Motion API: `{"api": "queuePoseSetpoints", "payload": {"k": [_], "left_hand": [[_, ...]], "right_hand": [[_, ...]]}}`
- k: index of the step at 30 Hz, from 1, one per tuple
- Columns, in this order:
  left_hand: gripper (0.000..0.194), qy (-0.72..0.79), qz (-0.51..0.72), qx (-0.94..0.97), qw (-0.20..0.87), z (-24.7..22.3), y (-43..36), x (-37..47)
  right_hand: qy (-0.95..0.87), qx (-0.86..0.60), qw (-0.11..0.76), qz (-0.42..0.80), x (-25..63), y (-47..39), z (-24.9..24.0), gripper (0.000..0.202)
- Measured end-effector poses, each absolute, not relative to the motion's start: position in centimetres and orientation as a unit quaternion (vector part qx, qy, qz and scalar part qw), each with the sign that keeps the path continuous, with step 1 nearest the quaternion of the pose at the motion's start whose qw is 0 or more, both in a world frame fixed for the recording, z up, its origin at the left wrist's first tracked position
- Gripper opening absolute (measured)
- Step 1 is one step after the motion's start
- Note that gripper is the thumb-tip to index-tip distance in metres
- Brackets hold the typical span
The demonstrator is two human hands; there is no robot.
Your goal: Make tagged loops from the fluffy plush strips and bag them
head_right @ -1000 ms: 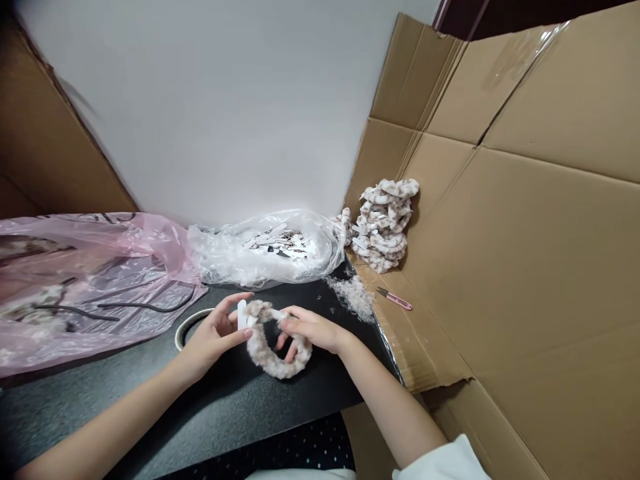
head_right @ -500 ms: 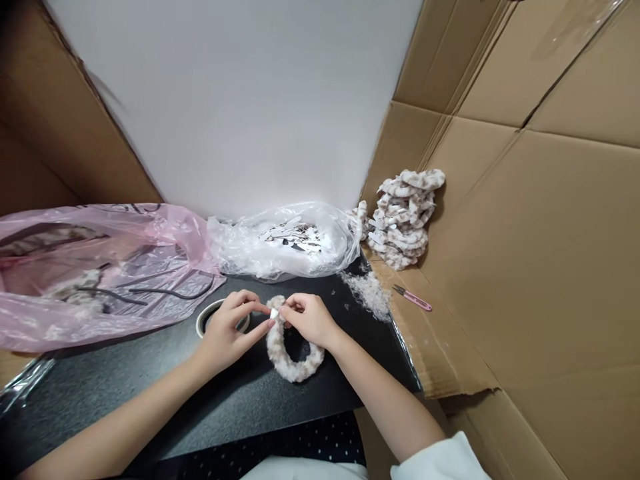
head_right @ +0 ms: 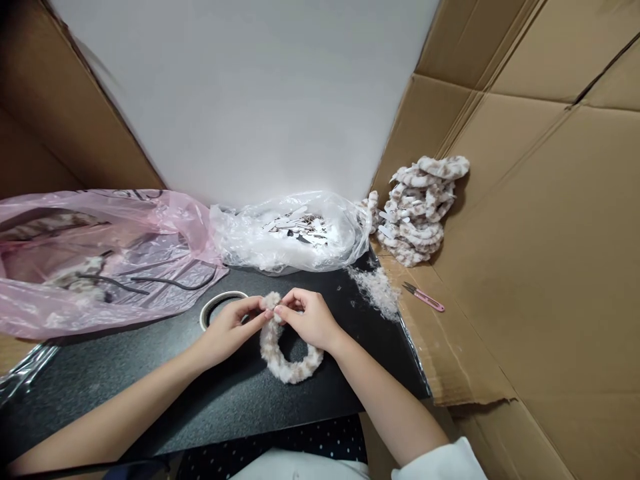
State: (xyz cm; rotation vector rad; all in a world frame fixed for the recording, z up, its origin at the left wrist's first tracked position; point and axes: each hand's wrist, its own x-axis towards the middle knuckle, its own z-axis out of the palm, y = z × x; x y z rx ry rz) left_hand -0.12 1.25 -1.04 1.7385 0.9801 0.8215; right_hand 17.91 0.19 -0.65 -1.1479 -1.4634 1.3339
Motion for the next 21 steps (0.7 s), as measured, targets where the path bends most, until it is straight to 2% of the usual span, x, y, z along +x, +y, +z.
{"api": "queuePoseSetpoints", "payload": {"k": [5,10,17,21], "left_hand": [[0.018,0.398,0.351,0.71,0.462,-0.3,0.7,0.4],[0.027,0.374,0.336,0.727,0.468,0.1,0.5,0.3],[0.029,0.379,0.351,0.499,0.696,-0.6,0.5,0.5],[0.034,0.34,0.289,0.382,0.809,-0.2,0.3,0.7]], "right_hand": [[-0.55,-0.443,0.403,0.581,17.6,0.0,-0.6,0.024],[-0.468,-0.396,0.41,0.675,17.7,0.0,-0.9,0.039],[-0.336,-0.361,0.395,0.775,18.6,0.2,-1.0,0.043],[-0.294,-0.326,0.393,0.808,19.0,0.3,-0.6,0.039]]}}
